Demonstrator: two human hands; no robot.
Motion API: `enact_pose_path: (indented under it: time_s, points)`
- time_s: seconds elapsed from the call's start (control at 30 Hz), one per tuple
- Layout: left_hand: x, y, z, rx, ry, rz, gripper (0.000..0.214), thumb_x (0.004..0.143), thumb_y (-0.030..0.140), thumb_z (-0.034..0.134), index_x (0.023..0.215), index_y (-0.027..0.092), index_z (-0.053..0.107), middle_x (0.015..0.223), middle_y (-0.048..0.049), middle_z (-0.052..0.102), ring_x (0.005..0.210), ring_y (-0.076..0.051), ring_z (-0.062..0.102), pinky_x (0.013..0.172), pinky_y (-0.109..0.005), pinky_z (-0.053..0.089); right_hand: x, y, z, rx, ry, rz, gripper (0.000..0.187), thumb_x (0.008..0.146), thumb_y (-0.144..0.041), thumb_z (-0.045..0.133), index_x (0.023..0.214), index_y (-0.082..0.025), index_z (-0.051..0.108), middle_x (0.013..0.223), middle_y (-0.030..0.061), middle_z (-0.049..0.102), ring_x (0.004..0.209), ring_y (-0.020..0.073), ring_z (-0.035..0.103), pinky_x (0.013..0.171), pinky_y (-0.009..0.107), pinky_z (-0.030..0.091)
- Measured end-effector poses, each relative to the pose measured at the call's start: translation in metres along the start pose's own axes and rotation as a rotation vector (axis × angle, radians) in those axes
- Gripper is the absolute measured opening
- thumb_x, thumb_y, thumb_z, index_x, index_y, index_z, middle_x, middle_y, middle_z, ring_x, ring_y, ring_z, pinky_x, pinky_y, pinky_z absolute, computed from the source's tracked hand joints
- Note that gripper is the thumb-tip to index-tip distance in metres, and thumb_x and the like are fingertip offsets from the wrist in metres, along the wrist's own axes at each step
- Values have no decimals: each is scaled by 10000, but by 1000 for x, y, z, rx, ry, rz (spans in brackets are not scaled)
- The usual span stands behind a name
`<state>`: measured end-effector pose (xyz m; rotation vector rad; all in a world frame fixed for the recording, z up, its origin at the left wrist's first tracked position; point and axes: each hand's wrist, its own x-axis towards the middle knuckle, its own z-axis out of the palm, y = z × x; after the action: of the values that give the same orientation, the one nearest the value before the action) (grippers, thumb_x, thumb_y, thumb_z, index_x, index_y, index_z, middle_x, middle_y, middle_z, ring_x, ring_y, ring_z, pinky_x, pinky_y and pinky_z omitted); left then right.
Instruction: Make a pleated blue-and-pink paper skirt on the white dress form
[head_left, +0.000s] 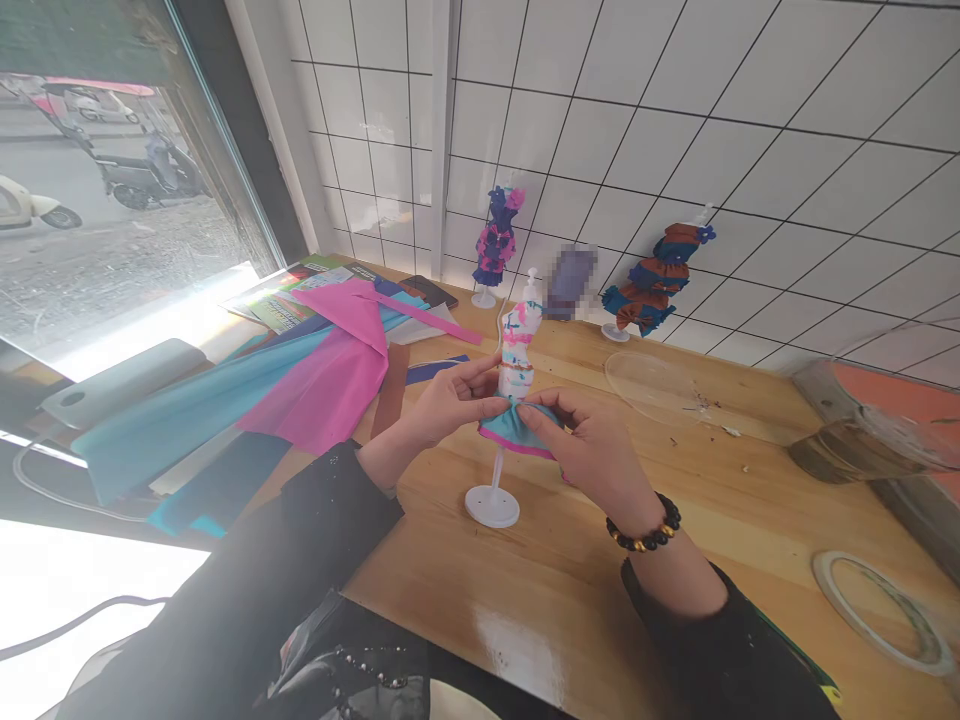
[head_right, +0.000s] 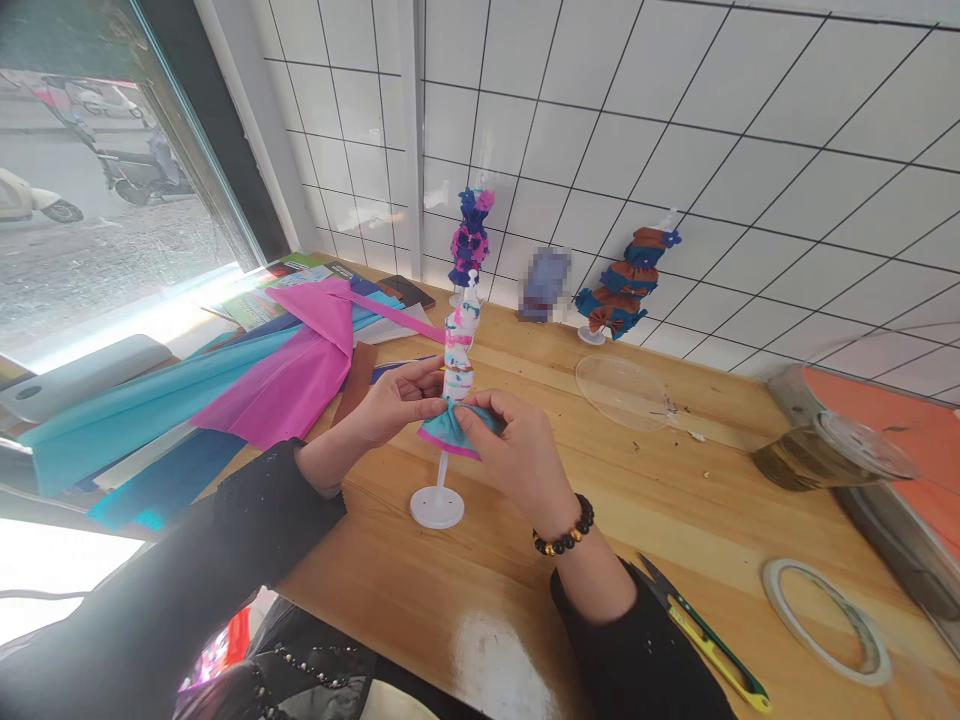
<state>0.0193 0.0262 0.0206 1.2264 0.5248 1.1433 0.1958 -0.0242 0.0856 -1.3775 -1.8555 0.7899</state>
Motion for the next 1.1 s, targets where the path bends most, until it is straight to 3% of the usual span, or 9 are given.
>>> enact_pose_path:
  time_s: [0.6, 1.1]
  points:
    - [-4, 6, 8, 73, 38, 32, 668, 688, 253, 734, 1286, 167, 450, 1189, -149, 588, 1051, -248, 582, 796, -308, 477, 1, 4, 8, 59, 80, -1, 235, 764, -399, 594, 772, -167, 629, 648, 12, 615, 542, 108, 491, 452, 224, 364]
    - [-2, 1, 4, 80, 42, 35, 563, 745, 327, 680, 1262, 183, 513, 1145, -113, 630, 1015, -260, 595, 749, -307, 498, 2, 3, 12, 142, 114, 18, 225, 750, -374, 602, 771, -151, 618, 688, 27, 633, 594, 121, 534, 512, 233, 400]
